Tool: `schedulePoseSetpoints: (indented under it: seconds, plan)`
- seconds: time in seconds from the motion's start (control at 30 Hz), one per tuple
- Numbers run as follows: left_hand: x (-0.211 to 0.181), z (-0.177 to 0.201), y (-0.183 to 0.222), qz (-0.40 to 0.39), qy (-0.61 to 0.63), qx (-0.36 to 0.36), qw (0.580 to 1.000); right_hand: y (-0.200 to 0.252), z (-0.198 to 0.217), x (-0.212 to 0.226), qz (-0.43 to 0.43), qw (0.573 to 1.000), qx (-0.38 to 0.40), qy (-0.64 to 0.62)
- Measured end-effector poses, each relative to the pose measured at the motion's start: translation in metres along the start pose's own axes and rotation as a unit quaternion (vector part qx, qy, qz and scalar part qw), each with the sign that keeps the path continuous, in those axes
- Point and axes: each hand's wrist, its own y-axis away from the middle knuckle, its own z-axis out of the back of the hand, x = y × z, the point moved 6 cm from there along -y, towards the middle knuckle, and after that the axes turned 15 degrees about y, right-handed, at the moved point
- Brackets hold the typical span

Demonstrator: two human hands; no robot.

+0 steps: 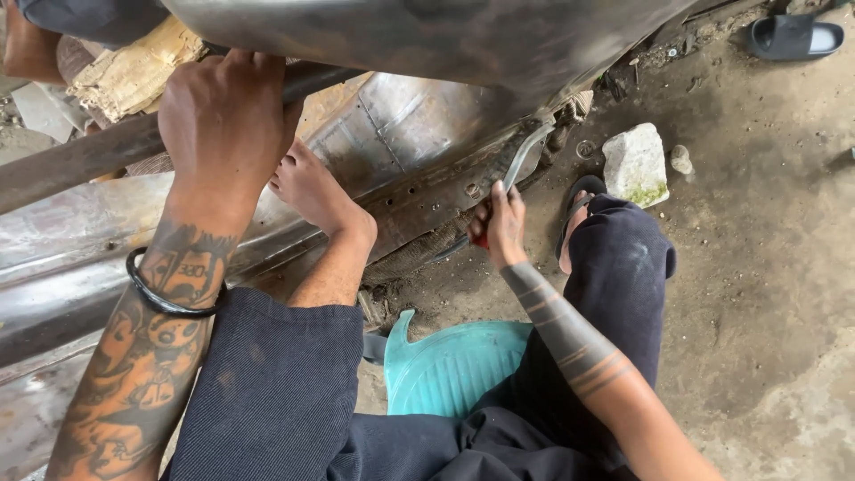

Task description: Scraping and brushing a motorcycle frame to remove rust or old paint.

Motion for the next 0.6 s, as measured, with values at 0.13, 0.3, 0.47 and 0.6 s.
schedulePoseSetpoints:
  seconds: [0.13, 0.3, 0.47, 0.6]
  plan:
    - [0.000, 0.002, 0.000, -0.009, -0.003, -0.012, 1.000, -0.029, 0.015, -0.008, 0.016, 0.998, -0.052, -0.042]
    - [-0.001, 0.001, 0.001, -0.008, -0.027, -0.012, 1.000, -0.014, 0.004, 0.004, 0.067, 0.997, -0.026, -0.022]
    - [0.000, -0.001, 0.001, -0.017, -0.042, -0.002, 0.999, -0.046, 0.026, 0.012, 0.038, 0.991, -0.095, -0.088]
    - [0.001, -0.006, 0.002, -0.026, -0.078, 0.016, 0.997, -0.011, -0.004, 0.016, 0.039, 0.997, -0.062, -0.027]
